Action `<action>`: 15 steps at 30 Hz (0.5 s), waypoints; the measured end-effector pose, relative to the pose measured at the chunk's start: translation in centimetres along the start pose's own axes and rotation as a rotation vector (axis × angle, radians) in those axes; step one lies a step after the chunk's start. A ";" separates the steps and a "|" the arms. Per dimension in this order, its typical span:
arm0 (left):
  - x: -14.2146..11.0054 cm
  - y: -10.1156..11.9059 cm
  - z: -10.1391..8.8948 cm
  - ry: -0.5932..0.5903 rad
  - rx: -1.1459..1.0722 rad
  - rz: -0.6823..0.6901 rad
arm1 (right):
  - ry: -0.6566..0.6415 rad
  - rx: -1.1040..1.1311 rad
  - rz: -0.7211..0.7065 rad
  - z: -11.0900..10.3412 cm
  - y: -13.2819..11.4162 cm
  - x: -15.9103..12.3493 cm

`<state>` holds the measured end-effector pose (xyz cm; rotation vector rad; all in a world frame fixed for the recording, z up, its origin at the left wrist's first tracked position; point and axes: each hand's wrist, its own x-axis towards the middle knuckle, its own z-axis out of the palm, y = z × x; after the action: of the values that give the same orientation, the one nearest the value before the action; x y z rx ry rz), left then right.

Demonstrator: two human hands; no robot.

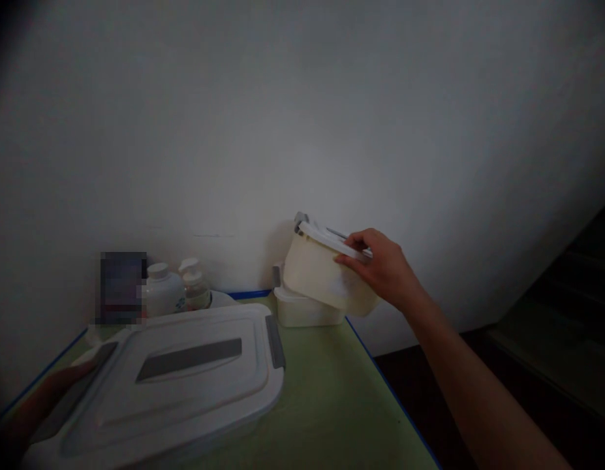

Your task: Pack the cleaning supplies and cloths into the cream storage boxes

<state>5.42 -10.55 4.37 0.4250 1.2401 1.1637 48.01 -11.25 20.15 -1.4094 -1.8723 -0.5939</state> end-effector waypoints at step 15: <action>-1.4 1.2 0.7 0.237 0.014 0.005 | -0.666 0.214 0.062 -4.0 -1.1 -9.7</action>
<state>5.64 -11.08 6.27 0.3064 1.4524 1.2359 49.50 -20.54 15.43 -1.6328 -2.2945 0.1400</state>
